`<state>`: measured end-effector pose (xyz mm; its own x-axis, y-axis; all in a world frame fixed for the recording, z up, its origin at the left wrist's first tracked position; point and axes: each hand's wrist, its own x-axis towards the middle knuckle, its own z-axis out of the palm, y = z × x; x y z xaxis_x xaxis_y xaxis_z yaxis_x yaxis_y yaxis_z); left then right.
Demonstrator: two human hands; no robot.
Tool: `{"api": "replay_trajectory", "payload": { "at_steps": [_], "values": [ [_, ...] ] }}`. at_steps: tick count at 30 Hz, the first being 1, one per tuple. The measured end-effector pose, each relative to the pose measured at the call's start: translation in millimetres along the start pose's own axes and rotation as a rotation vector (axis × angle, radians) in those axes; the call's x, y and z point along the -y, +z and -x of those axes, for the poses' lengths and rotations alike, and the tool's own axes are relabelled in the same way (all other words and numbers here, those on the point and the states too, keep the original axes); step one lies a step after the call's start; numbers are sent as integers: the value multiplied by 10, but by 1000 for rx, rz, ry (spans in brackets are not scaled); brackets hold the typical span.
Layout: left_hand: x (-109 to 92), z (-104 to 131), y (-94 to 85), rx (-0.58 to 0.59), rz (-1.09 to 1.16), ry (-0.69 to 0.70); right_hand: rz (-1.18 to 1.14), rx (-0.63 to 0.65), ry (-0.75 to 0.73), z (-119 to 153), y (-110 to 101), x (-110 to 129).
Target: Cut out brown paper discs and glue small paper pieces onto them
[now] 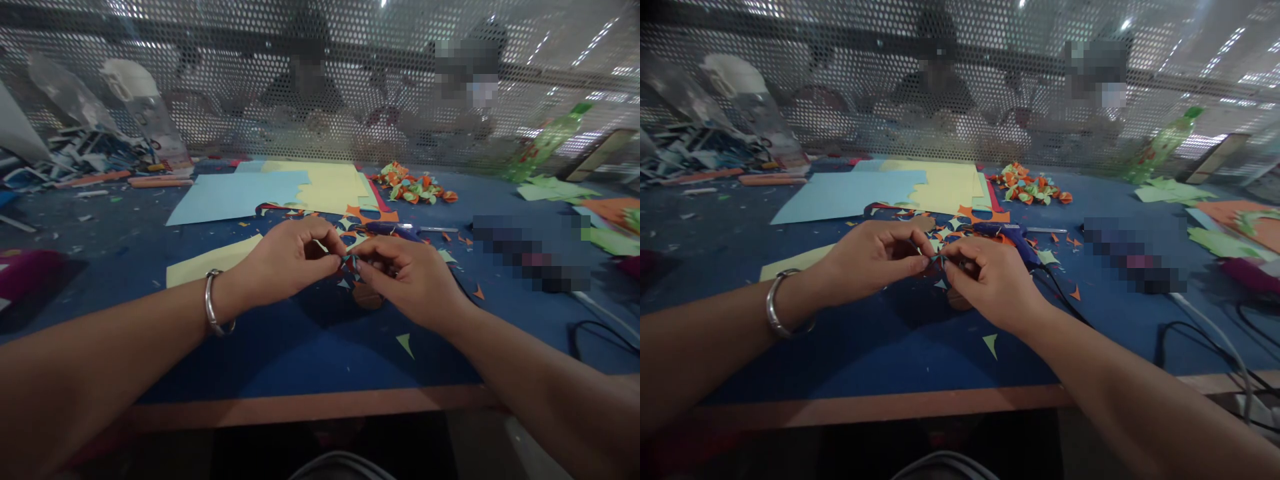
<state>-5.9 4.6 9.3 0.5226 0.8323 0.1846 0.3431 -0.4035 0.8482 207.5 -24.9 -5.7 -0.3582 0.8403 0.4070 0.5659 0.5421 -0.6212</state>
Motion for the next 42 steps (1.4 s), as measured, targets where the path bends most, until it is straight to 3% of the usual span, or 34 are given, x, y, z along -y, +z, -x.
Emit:
{"api": "replay_trajectory", "payload": {
  "at_steps": [11, 22, 33, 42],
  "values": [
    [35, -5, -8, 2, -181, 45, 98, 70, -51, -13, -40, 78],
    [76, -84, -82, 94, 123, -48, 182, 158, -150, -54, -100, 174],
    [141, -138, -141, 156, 78, -17, 111, 193, -211, -103, -42, 23],
    [65, -128, -158, 174, 215, -100, 61, 150, -211, -63, -72, -3]
  ]
}}
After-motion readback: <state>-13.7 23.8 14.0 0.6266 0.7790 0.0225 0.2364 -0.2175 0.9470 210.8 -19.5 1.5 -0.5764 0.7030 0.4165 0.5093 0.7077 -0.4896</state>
